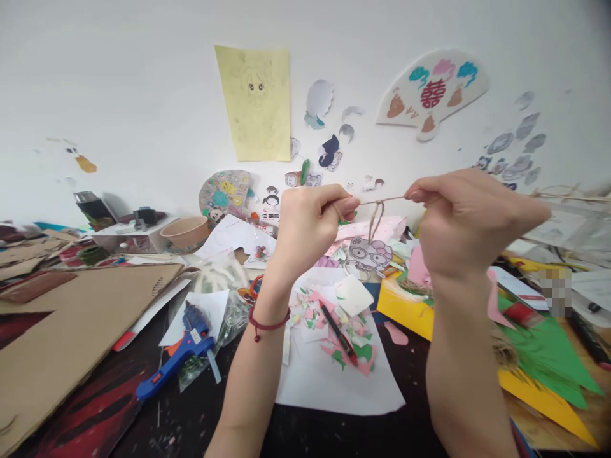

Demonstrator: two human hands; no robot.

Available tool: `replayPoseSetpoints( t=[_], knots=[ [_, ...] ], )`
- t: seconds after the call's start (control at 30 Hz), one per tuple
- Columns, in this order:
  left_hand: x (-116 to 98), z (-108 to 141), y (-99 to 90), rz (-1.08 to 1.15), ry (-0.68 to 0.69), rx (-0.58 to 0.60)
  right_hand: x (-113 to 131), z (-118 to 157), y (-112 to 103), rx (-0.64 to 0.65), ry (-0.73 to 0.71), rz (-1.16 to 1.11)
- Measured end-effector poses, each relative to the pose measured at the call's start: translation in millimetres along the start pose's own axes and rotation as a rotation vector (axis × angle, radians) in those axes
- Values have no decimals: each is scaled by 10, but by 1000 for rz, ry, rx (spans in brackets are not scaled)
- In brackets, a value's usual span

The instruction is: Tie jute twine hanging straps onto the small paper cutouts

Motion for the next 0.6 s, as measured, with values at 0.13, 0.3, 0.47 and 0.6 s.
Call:
replayPoseSetpoints(
  t=[0.13, 0.3, 0.47, 0.6],
  knots=[
    [58, -6, 13, 162, -78, 18, -93, -17, 71, 83, 167, -307],
    [136, -33, 153, 392, -152, 8, -81, -15, 207, 218, 416, -789],
    [150, -32, 328, 569, -222, 47, -22, 20, 305, 297, 494, -962],
    [98, -10, 356, 637, -271, 38, -11, 54, 376, 397, 569, -1048]
  ],
)
Point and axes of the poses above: each hand's wrist, its own z-axis away from the middle knuckle, its own y-axis out of the palm, x = y × z, the point moved 5 cm from there along -z, towards the middle knuckle
